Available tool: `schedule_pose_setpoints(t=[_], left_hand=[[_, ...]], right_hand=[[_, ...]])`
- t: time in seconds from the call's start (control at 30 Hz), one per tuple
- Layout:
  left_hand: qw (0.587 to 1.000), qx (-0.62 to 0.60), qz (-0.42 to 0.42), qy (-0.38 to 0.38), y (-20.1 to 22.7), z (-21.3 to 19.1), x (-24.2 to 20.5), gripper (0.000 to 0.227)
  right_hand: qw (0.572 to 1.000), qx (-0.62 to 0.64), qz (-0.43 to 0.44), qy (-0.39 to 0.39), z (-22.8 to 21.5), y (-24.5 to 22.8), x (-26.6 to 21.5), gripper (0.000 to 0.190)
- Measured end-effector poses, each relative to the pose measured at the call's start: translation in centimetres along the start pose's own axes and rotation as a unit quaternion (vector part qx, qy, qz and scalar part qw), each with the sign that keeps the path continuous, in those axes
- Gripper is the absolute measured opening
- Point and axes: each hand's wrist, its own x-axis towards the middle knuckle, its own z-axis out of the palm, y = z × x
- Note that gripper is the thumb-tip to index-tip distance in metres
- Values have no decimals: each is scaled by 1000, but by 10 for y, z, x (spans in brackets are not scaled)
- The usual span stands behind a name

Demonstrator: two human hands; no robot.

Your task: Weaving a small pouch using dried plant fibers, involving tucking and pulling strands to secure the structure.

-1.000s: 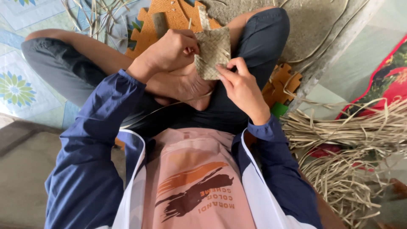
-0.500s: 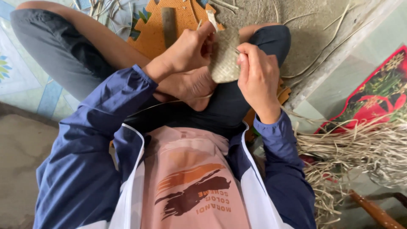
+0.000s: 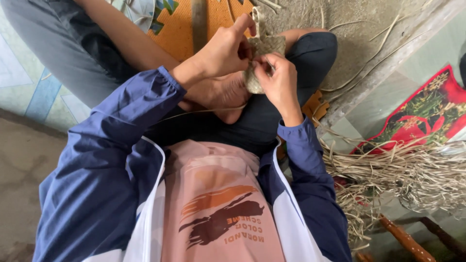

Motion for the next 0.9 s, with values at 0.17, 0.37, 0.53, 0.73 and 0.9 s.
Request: schedule_pose_setpoints(t=[0.17, 0.37, 0.53, 0.73, 0.9], left_hand=[[1000, 1, 28, 6, -1, -5, -2, 59], [996, -85, 34, 1, 6, -7, -6, 51], [997, -20, 70, 37, 10, 4, -13, 26], [971, 137, 158, 114, 6, 17, -25, 19], [951, 218, 193, 99, -1, 18, -23, 20]], right_hand=[[999, -43, -10, -9, 3, 1, 0, 4], [996, 73, -4, -46, -3, 3, -3, 5], [980, 180, 69, -40, 2, 23, -3, 8], [969, 216, 114, -40, 2, 19, -4, 10], [978, 194, 81, -8, 12, 26, -4, 9]])
